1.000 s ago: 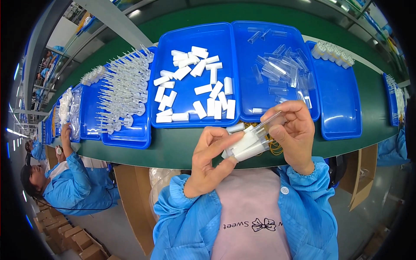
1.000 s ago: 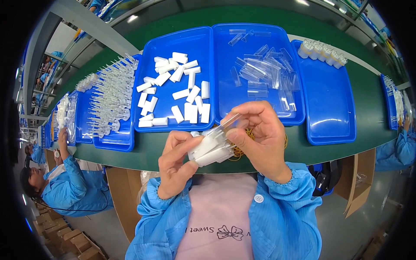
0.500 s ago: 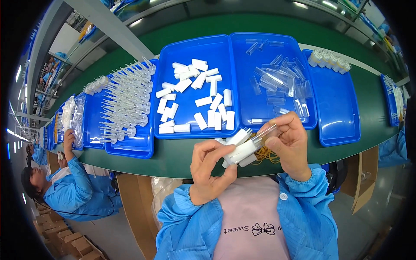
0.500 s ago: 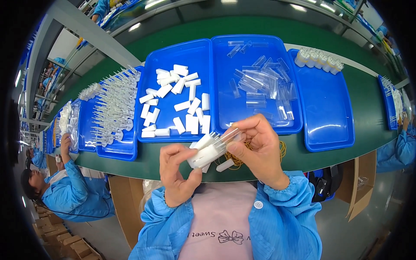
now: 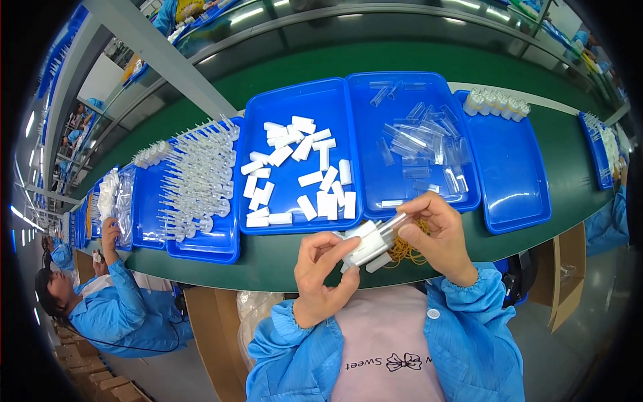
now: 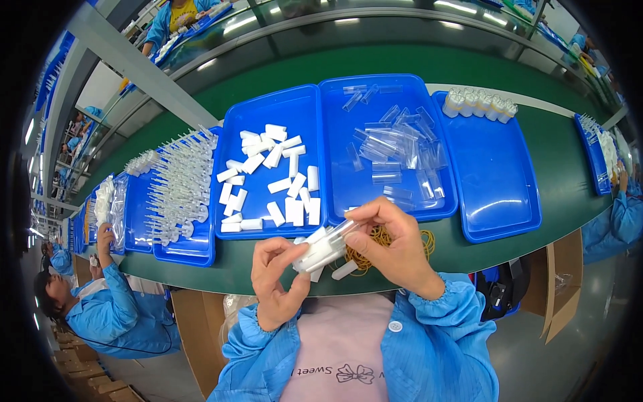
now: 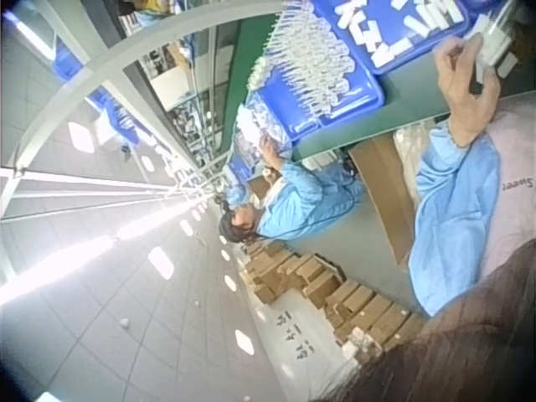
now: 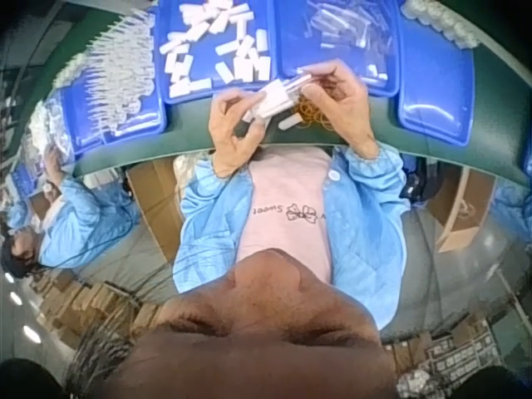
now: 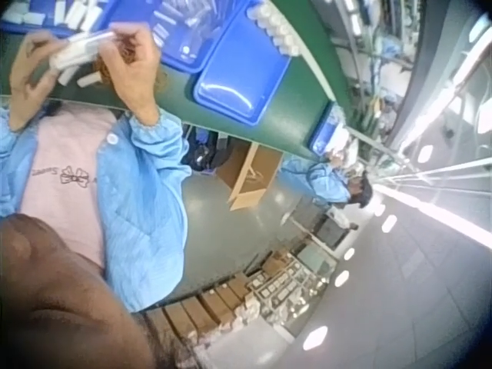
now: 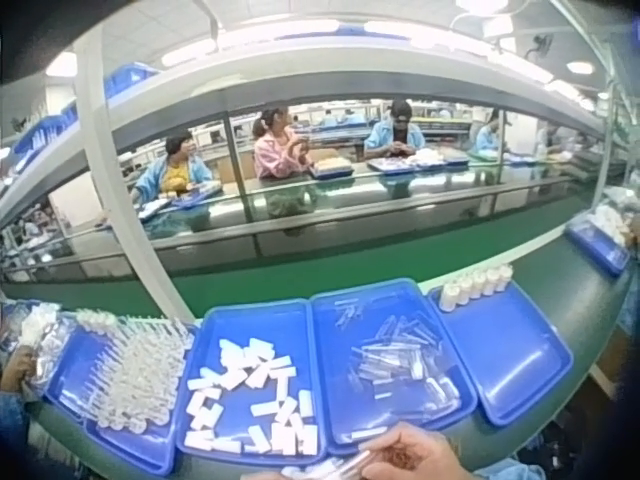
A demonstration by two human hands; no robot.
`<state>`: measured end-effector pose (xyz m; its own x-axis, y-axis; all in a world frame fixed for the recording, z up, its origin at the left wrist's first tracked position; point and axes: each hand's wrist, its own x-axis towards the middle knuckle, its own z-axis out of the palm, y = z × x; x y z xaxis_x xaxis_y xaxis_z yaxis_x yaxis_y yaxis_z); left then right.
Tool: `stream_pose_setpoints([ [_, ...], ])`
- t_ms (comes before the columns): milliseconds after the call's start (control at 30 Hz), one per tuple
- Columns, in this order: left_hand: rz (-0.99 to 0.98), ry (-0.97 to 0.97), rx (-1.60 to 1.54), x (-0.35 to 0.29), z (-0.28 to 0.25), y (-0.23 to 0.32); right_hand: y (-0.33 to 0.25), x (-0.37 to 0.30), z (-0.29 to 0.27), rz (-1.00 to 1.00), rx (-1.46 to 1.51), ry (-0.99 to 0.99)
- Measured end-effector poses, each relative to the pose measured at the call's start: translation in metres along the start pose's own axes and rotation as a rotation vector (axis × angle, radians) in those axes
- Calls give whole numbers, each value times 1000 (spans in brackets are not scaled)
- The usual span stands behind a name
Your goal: The person assembles plastic components by attaching white plastic pieces around a core, sliding a clear plastic sleeve over them, securing the bundle with a rubber band, and placing the finished unit onto a tray.
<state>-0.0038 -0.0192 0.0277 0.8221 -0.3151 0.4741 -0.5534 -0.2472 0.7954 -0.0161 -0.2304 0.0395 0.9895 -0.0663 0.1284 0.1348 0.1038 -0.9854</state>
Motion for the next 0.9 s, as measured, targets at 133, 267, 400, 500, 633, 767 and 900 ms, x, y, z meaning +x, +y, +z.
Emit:
stream_pose_setpoints([
  [133,12,55,24,4,-3,4,0,-6,9,-44,17,1],
  [267,87,162,145,8,1,5,-5,-10,17,-52,132,2],
  [400,196,228,320,9,1,7,-5,-11,19,40,271,-23],
  [500,218,249,365,8,2,3,2,-12,22,46,334,-27],
  [633,173,245,316,7,5,1,4,-13,22,-83,222,-38],
  [767,97,211,229,10,4,4,2,-13,22,-91,169,-26],
  [900,67,211,199,7,3,5,-4,-13,21,-44,174,-48],
])
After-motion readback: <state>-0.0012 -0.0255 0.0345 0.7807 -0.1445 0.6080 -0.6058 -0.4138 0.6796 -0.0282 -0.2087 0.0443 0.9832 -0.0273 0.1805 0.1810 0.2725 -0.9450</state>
